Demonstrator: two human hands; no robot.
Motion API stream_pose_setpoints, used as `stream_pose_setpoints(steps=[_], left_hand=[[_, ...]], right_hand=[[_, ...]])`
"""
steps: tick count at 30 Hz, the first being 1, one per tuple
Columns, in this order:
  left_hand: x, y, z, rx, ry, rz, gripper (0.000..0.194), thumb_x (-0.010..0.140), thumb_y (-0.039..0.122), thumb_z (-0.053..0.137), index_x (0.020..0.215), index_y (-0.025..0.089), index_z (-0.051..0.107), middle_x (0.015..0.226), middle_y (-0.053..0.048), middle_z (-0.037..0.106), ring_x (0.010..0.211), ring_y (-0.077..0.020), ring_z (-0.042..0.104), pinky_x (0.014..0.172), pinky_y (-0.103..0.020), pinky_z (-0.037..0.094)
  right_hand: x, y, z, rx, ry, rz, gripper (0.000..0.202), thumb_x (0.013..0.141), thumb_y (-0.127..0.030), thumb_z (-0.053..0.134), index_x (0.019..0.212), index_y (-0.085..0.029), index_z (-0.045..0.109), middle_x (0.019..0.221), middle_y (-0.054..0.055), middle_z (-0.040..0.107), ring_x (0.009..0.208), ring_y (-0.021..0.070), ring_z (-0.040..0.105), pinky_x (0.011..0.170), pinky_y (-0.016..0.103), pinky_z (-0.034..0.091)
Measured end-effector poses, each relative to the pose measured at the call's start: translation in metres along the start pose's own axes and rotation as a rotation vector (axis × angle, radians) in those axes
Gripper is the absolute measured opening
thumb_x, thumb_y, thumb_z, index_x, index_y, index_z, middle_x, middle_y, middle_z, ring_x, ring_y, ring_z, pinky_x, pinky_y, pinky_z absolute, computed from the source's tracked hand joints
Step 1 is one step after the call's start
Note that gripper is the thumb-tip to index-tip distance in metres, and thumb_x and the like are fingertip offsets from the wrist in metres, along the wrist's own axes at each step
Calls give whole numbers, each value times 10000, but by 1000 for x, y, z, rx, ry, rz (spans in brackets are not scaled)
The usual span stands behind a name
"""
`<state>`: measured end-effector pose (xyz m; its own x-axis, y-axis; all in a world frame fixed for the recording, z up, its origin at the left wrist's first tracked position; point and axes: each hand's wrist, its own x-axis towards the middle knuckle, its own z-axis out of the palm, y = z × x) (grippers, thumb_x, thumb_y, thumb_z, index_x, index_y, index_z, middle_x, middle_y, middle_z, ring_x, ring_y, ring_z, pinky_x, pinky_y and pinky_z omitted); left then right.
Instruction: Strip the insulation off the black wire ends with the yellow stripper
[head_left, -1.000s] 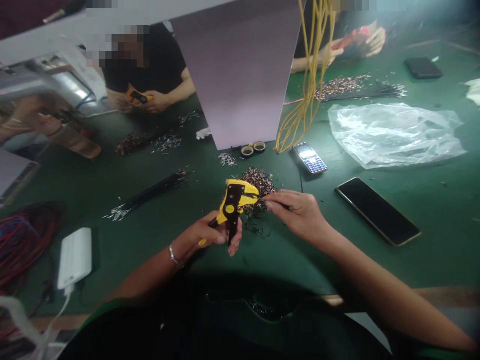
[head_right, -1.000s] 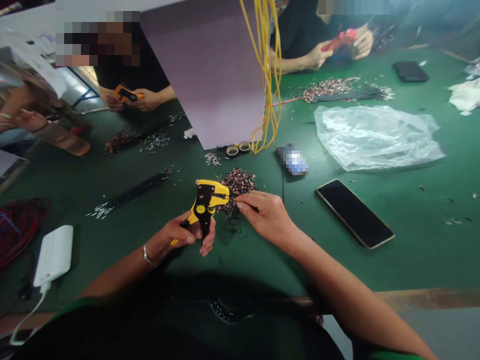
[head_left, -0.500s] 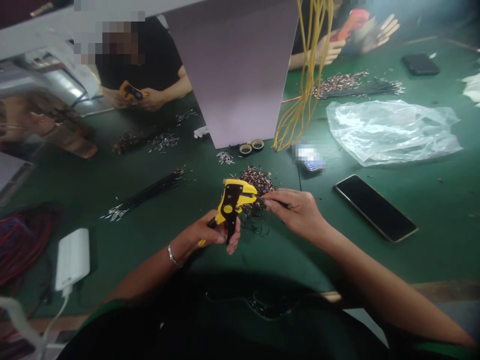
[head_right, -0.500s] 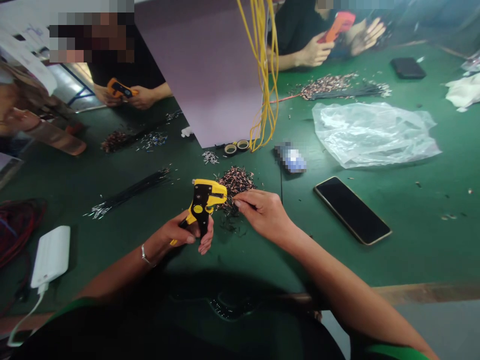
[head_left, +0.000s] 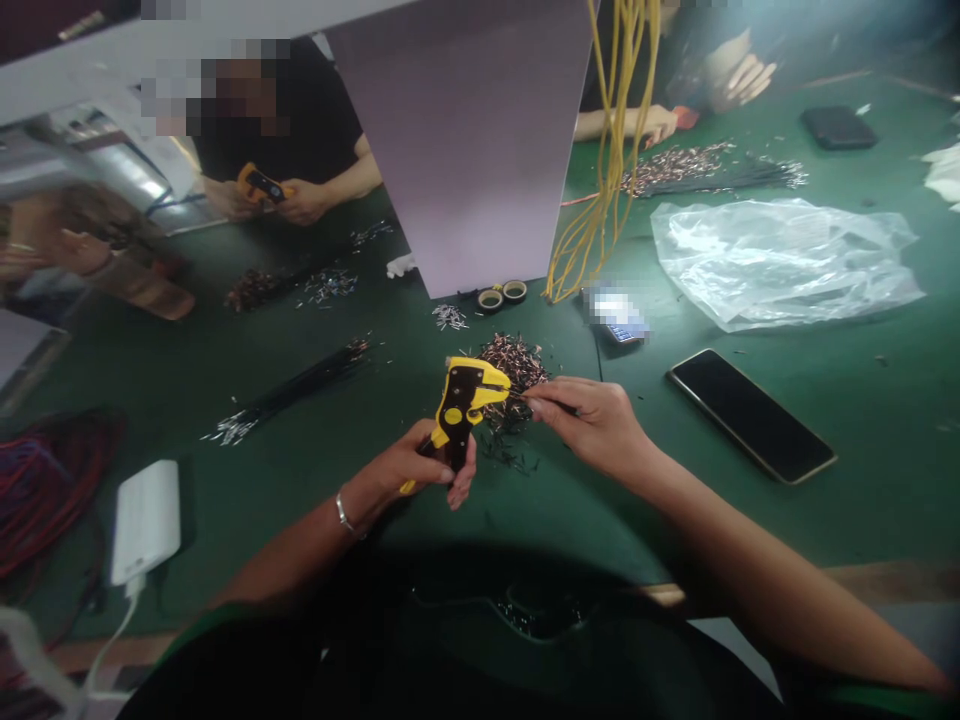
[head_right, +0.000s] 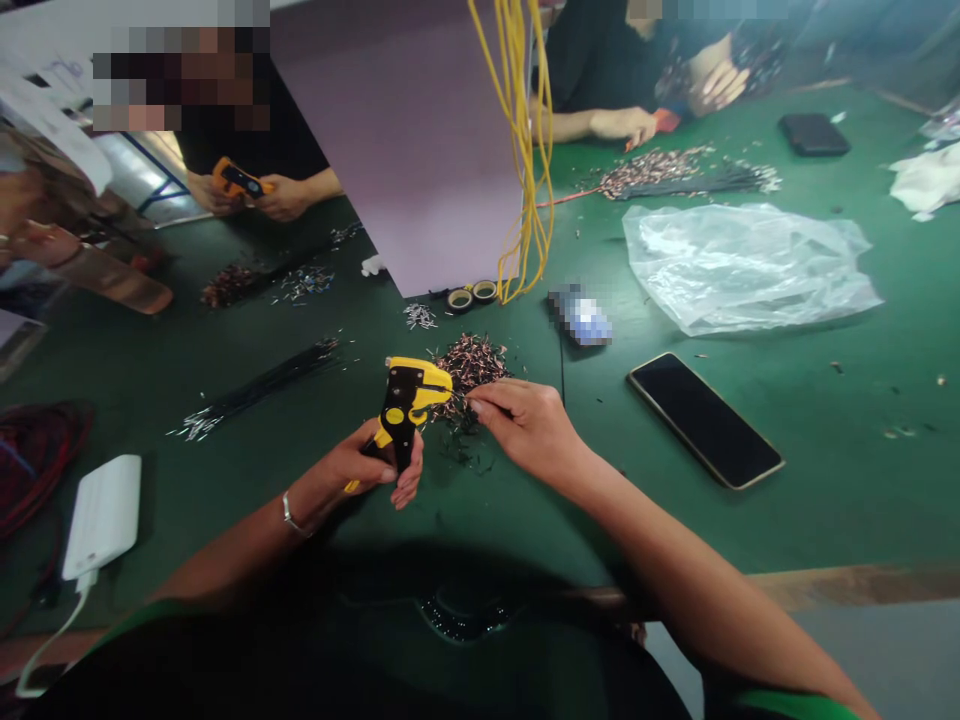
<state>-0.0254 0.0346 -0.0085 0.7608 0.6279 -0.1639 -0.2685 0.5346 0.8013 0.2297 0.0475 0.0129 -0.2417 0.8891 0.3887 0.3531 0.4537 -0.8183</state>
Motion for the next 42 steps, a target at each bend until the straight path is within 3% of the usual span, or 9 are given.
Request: stream_pose_setpoints(steps=[9,21,31,42], left_hand=[[-2,-3,1,51,75,3,150,751,161,723,864,115,635,555,4,597,410,-101,520,423,-233,492],[-3,-4,7,68,178,23,139,739,147,730,809,130,611,469,59,514,327,-48,384,339,-166,380],[0,7,-4,-58,142,70,256,665,162,709,905,120,628,623,10,555,447,-93,488,421,-227,453],[-1,6,-10,-91,25,-3,302,624,187,700,911,123,631,656,-9,553,489,-116,509,462,-258,466]], right_hand=[[1,0,-1,-24,-23,-2,209,881,-200,589,890,-203,798,838,44,791,727,171,725,719,299,585],[1,-1,-1,-32,-35,-3,224,886,-215,576,878,-208,800,839,37,797,719,168,729,725,293,586],[1,3,-2,-39,44,24,212,860,-230,593,827,-213,803,805,31,799,687,170,727,698,297,582],[1,0,-3,-51,59,37,214,855,-246,596,825,-228,807,757,32,779,656,171,706,663,310,574]])
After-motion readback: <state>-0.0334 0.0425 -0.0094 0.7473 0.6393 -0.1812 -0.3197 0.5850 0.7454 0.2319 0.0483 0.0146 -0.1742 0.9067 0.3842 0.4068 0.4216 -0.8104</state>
